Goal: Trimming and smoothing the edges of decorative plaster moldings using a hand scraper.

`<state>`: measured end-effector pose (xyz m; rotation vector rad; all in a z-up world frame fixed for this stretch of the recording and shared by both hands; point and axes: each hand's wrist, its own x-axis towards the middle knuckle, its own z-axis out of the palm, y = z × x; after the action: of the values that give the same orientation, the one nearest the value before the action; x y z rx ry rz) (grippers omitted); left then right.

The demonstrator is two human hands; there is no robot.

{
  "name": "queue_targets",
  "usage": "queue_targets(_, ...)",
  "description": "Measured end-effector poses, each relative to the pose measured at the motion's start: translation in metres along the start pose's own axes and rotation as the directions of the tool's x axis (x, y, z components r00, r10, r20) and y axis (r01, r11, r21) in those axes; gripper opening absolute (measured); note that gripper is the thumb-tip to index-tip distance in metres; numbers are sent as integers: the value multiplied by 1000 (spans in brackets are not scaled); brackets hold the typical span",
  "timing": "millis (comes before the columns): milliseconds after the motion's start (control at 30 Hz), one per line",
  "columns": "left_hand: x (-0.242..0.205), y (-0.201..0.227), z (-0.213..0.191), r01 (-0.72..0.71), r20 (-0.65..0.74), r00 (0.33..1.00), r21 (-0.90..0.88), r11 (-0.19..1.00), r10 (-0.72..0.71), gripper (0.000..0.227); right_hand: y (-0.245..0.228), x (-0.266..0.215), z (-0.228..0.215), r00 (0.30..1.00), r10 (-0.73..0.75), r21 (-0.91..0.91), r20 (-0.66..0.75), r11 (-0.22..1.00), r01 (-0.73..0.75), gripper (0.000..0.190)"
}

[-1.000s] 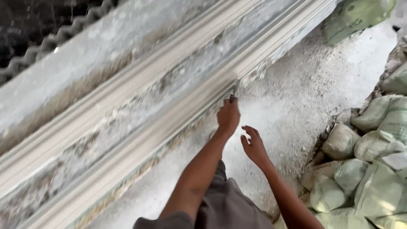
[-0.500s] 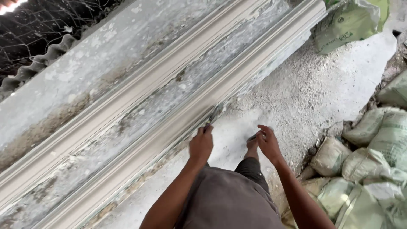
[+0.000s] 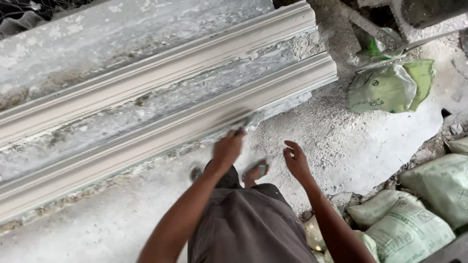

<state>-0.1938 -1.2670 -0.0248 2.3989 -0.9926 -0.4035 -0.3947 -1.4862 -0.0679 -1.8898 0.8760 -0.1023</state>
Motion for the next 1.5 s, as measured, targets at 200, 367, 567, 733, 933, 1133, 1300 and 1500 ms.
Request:
queue_targets(200, -25, 7, -33, 113, 5, 994, 42, 993, -113, 33, 57, 59, -48, 998, -43, 45, 52, 998, 41, 39)
queue_targets(367, 58, 82, 52, 93, -33, 995, -13, 996, -94, 29, 58, 87, -41, 995, 19, 116, 97, 993, -30, 39)
queue_targets(567, 122, 138, 97, 1, -27, 1000, -65, 998, -3, 31, 89, 98, -80, 987, -3, 79, 159, 997, -10, 39)
queue_targets(733, 95, 112, 63, -4, 26, 1000, -63, 998, 5, 29, 67, 109, -116, 947, 286, 100, 149, 948, -302, 44)
queue_targets(933, 102, 130, 66, 22, -21, 1000, 26, 999, -22, 28, 75, 144, -119, 902, 349, 402, 253, 811, -426, 51)
queue_targets(1133, 183, 203, 136, 10, 30, 1000, -84, 996, -8, 27, 51, 182, -153, 854, 380, 252, 355, 841, -479, 55)
queue_targets(1300, 167, 202, 108, 102, 68, 993, -105, 989, -96, 33, 70, 207, -209, 876, 295, 328, 381, 843, -427, 61)
queue_targets(1500, 200, 240, 163, 126, 35, 992, -44, 991, -125, 38, 97, 224, -228, 848, 350, 301, 398, 823, -482, 59)
